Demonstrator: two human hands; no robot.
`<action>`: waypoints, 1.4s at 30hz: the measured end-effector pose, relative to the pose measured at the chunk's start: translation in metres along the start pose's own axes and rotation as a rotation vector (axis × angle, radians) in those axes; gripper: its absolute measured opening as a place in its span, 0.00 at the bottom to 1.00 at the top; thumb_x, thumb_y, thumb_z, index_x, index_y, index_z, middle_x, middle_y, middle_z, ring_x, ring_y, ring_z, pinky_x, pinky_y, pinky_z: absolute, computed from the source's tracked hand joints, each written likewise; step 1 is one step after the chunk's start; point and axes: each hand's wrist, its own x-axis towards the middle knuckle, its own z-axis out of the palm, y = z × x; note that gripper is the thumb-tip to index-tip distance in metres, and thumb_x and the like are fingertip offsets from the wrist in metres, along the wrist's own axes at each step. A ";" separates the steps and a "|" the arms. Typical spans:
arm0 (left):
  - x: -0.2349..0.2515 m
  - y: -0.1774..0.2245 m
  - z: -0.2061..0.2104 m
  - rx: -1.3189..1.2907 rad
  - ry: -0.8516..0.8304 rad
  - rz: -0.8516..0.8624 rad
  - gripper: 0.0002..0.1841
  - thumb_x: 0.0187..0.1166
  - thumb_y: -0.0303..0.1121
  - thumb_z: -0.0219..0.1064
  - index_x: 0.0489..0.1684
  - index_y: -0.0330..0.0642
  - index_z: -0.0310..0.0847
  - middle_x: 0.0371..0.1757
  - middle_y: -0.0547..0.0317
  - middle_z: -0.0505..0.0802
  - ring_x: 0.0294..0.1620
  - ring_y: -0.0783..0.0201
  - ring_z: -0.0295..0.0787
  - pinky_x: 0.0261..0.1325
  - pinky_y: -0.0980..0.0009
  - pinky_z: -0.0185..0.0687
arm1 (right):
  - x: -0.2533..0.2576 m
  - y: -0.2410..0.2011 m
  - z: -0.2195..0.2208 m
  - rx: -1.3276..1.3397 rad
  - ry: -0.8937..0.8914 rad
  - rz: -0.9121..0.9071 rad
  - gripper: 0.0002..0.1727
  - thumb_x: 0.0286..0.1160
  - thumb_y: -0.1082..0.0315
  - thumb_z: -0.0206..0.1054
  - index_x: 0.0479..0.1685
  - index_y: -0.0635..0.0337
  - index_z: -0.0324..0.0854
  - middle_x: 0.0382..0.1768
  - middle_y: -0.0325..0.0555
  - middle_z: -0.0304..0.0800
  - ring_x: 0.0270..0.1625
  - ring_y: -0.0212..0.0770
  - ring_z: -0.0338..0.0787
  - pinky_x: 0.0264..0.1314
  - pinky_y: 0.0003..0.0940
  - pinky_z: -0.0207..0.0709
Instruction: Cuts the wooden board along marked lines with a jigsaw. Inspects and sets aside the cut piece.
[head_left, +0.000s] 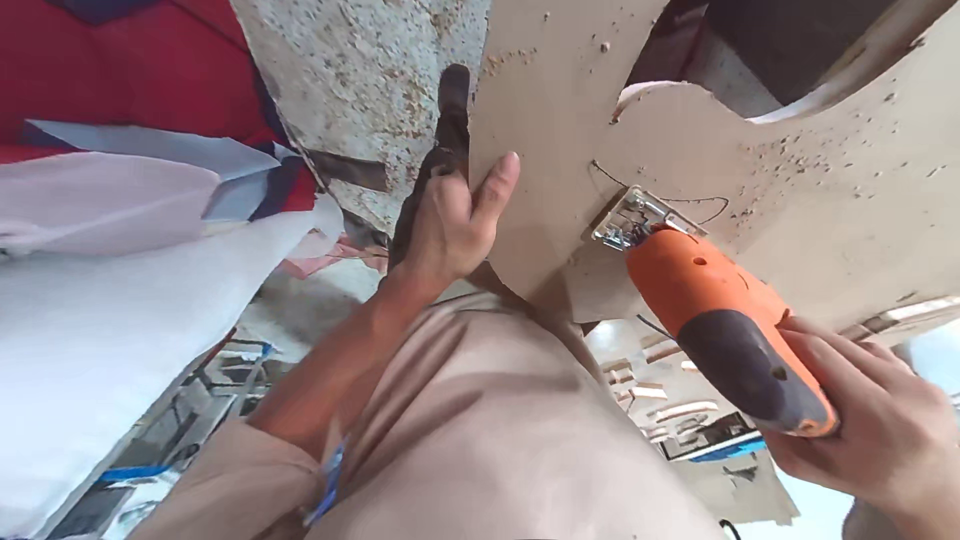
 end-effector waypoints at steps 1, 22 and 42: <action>0.002 0.000 -0.004 0.024 -0.034 0.021 0.32 0.88 0.65 0.47 0.38 0.44 0.84 0.24 0.58 0.88 0.26 0.63 0.89 0.28 0.54 0.83 | 0.001 0.000 0.000 -0.002 0.004 -0.001 0.24 0.73 0.48 0.63 0.56 0.58 0.76 0.39 0.49 0.86 0.37 0.37 0.85 0.33 0.31 0.74; 0.011 -0.007 -0.006 0.054 -0.043 0.104 0.28 0.90 0.60 0.47 0.28 0.49 0.79 0.18 0.70 0.80 0.20 0.77 0.80 0.22 0.69 0.74 | 0.001 -0.022 0.013 0.092 0.040 0.138 0.26 0.72 0.45 0.67 0.58 0.55 0.76 0.45 0.43 0.86 0.47 0.30 0.86 0.50 0.21 0.77; 0.019 -0.022 -0.007 -0.050 -0.097 0.201 0.26 0.92 0.57 0.48 0.29 0.49 0.79 0.23 0.73 0.84 0.27 0.83 0.84 0.30 0.75 0.82 | -0.004 -0.030 0.019 0.155 0.036 0.262 0.23 0.79 0.48 0.62 0.56 0.61 0.79 0.41 0.52 0.88 0.43 0.43 0.87 0.45 0.33 0.77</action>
